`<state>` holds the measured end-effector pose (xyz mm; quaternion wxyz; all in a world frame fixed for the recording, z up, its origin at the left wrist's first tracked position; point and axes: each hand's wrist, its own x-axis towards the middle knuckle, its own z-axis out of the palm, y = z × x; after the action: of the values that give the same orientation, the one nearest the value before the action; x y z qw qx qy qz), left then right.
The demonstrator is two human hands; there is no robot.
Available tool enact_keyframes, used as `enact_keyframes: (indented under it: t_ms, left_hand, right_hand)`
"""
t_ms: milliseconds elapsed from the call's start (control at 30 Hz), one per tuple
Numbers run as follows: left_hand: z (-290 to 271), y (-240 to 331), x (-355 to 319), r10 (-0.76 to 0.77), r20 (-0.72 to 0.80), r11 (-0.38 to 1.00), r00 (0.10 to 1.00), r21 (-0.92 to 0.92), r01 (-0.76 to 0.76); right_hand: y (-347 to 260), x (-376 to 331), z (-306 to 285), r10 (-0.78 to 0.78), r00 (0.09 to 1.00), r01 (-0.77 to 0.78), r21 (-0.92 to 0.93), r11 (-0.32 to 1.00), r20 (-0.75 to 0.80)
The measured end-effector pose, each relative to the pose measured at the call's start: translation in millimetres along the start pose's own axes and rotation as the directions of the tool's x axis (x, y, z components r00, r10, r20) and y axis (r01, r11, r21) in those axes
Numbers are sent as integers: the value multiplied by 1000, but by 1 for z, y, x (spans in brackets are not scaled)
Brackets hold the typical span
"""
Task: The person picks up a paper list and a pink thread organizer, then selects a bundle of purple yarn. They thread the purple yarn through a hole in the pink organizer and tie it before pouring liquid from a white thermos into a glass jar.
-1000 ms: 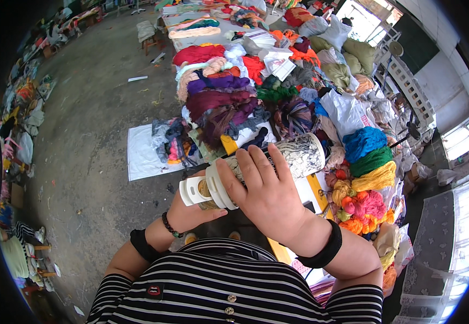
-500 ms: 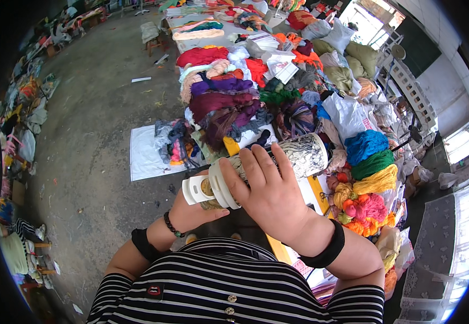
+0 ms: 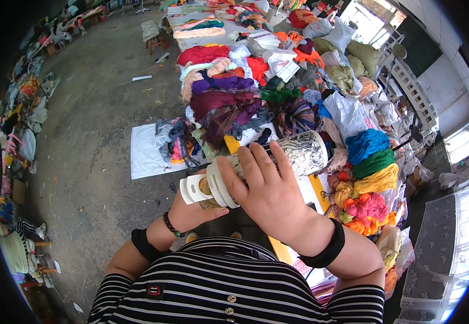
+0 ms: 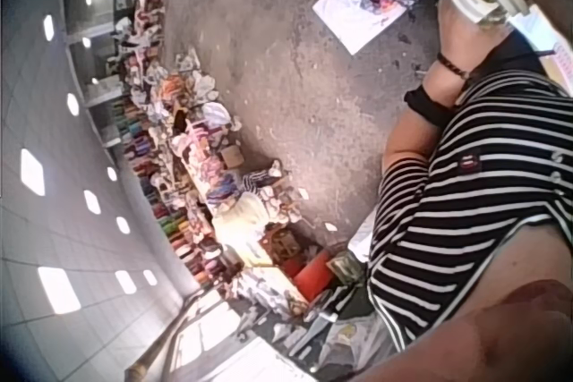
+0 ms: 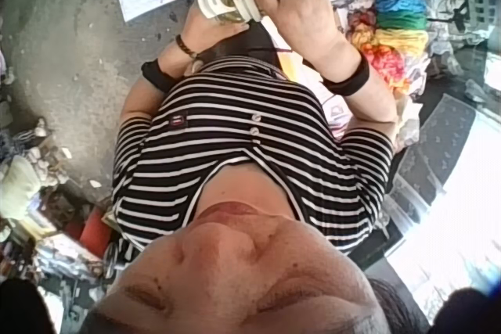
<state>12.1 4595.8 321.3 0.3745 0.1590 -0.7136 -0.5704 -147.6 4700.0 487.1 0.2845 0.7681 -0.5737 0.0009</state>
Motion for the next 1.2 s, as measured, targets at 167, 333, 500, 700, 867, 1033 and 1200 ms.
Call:
enact_keyframes:
  t_ms: [167,333,500,700,867,1033,1200]
  left_hand:
    - [0,0,-1,-29,13,999,999,-15,29]
    - [0,-3,0,12,10,999,1000,37,-12]
    - [1,9,5,12,33,1000,999,-13,-12]
    - [-1,24,7,-30,75,996,997,-80,36]
    - [1,17,7,-90,86,986,992,-131,100]
    - [0,13,9,11,83,998,996,61,-16]
    - [-1,3,12,99,89,973,991,200,-115]
  right_hand:
    - [-1,0,0,6,1000,-6,5,1000,5]
    - [0,0,0,2,1000,-2,-5,1000,3]
    - [2,-2,-3,3,1000,-3,-21,1000,4]
    - [2,-6,5,-6,998,7,5,1000,-64]
    - [3,-6,4,7,999,-7,3,1000,-52]
    - [5,-7,1,24,1000,-24,1,1000,14]
    - [7,-5,2,25,999,-26,24,999,20]
